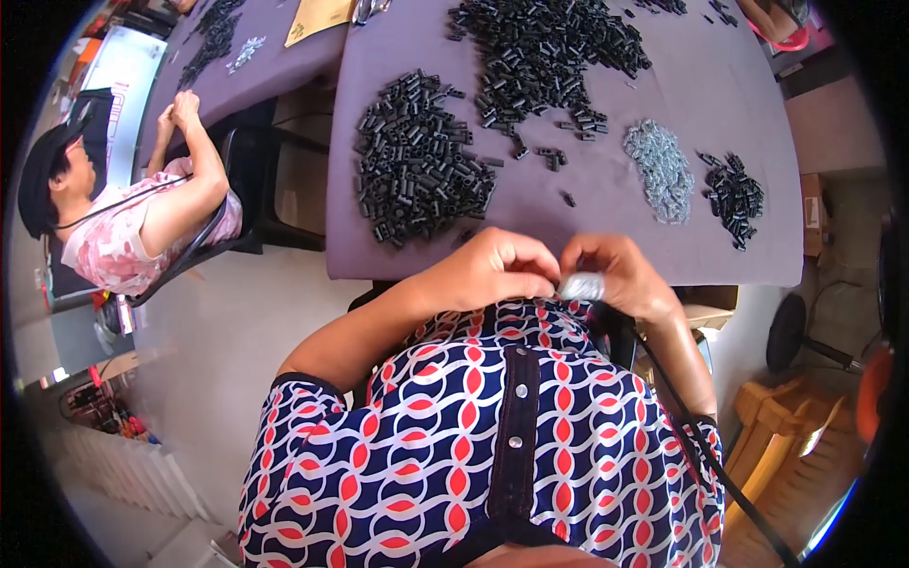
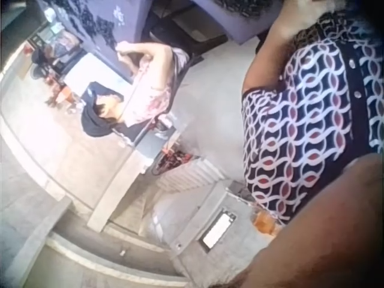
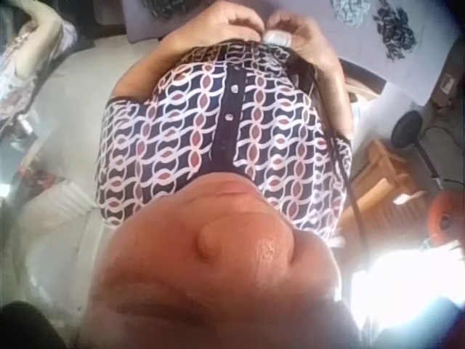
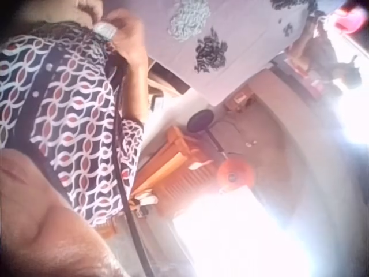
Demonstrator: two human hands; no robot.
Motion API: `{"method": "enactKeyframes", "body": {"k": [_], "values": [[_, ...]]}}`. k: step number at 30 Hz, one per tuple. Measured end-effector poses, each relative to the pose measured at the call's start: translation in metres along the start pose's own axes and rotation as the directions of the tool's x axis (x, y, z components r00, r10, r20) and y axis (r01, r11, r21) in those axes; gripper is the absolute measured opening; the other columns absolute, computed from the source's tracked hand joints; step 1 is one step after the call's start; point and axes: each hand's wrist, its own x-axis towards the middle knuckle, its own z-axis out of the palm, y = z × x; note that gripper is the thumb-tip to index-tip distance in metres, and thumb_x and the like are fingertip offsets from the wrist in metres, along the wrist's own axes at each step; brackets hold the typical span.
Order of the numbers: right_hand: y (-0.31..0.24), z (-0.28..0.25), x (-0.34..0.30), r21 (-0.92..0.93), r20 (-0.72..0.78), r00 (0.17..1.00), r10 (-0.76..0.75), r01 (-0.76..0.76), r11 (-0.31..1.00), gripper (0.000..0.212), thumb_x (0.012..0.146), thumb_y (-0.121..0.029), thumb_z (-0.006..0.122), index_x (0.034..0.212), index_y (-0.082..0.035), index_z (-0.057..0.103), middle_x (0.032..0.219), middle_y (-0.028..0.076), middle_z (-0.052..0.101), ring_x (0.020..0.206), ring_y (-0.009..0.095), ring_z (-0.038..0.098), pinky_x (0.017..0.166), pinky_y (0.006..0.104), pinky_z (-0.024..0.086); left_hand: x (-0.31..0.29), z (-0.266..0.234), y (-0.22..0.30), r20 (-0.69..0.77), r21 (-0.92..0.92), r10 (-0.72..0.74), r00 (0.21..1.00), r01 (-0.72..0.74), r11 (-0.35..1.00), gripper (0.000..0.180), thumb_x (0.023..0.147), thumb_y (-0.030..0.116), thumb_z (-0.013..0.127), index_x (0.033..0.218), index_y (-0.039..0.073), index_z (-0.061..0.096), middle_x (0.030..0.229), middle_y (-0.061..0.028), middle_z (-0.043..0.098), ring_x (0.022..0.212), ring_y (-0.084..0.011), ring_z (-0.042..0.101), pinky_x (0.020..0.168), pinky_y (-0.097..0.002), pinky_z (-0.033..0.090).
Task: Sorting small black plastic components and placing them into a small plastic bag at a workshop table.
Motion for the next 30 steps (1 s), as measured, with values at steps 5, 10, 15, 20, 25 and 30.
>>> {"method": "enactKeyframes", "body": {"k": [5,10,15,20,25,30], "values": [[-0.013,-0.014,0.034,-0.76,-0.327,0.84,-0.432,0.039,0.649,0.022,0.083,-0.008,0.072,0.103,-0.003,0.067,0.087,0.01,0.065,0.077,0.023,0.065,0.074,0.0315,0.051,0.004,-0.008,-0.013,-0.27,-0.228,-0.013,0.963,-0.051,0.972,0.016,0.091,0.008,0.067,0.105,0.0,0.066,0.091,-0.0052,0.071,0.079,-0.008,0.062,0.075,-0.0232,0.051],[-0.003,-0.004,0.042,-0.931,-0.141,0.851,-0.507,0.061,0.361,0.022,0.075,0.001,0.066,0.095,-0.002,0.059,0.09,0.016,0.063,0.085,0.038,0.062,0.072,0.0445,0.05,0.003,-0.008,-0.008,-0.34,-0.258,0.008,0.941,-0.101,0.961,0.012,0.092,0.006,0.066,0.101,-0.001,0.067,0.086,-0.0041,0.07,0.074,-0.0067,0.061,0.07,-0.0218,0.051],[-0.009,-0.004,0.032,-0.716,-0.251,0.891,-0.378,0.092,0.692,0.021,0.082,0.003,0.069,0.101,-0.001,0.063,0.092,0.011,0.067,0.085,0.025,0.069,0.075,0.0336,0.054,0.003,-0.011,-0.009,-0.343,-0.212,0.018,0.939,-0.096,0.973,0.012,0.092,0.006,0.067,0.101,-0.002,0.066,0.086,-0.0035,0.069,0.074,-0.0064,0.06,0.069,-0.0215,0.05],[-0.015,0.006,0.025,0.011,-0.258,0.954,-0.153,0.161,0.987,0.015,0.089,0.001,0.069,0.103,0.001,0.063,0.095,0.004,0.068,0.092,0.013,0.067,0.079,0.0278,0.055,0.007,-0.007,-0.002,-0.335,-0.186,0.022,0.942,-0.089,0.979,0.012,0.091,0.006,0.067,0.101,-0.002,0.066,0.085,-0.0025,0.068,0.073,-0.0061,0.059,0.068,-0.0212,0.049],[-0.006,0.005,0.023,0.001,-0.237,0.951,-0.198,0.204,0.979,0.017,0.088,0.005,0.066,0.104,0.002,0.063,0.094,0.002,0.066,0.088,0.01,0.063,0.082,0.0242,0.05,0.01,-0.003,0.003,-0.338,-0.128,0.038,0.94,-0.086,0.988,0.012,0.09,0.005,0.068,0.1,-0.002,0.066,0.084,-0.0009,0.067,0.073,-0.0052,0.057,0.066,-0.0201,0.048],[-0.001,0.004,0.018,0.072,-0.221,0.942,-0.252,0.274,0.959,0.02,0.086,0.006,0.067,0.105,0.001,0.063,0.095,0.001,0.065,0.09,0.009,0.062,0.082,0.0241,0.05,0.012,0.001,-0.001,-0.312,-0.099,0.023,0.95,-0.057,0.993,0.012,0.09,0.005,0.067,0.1,-0.002,0.067,0.084,-0.001,0.067,0.073,-0.0046,0.058,0.067,-0.0194,0.048]]}}
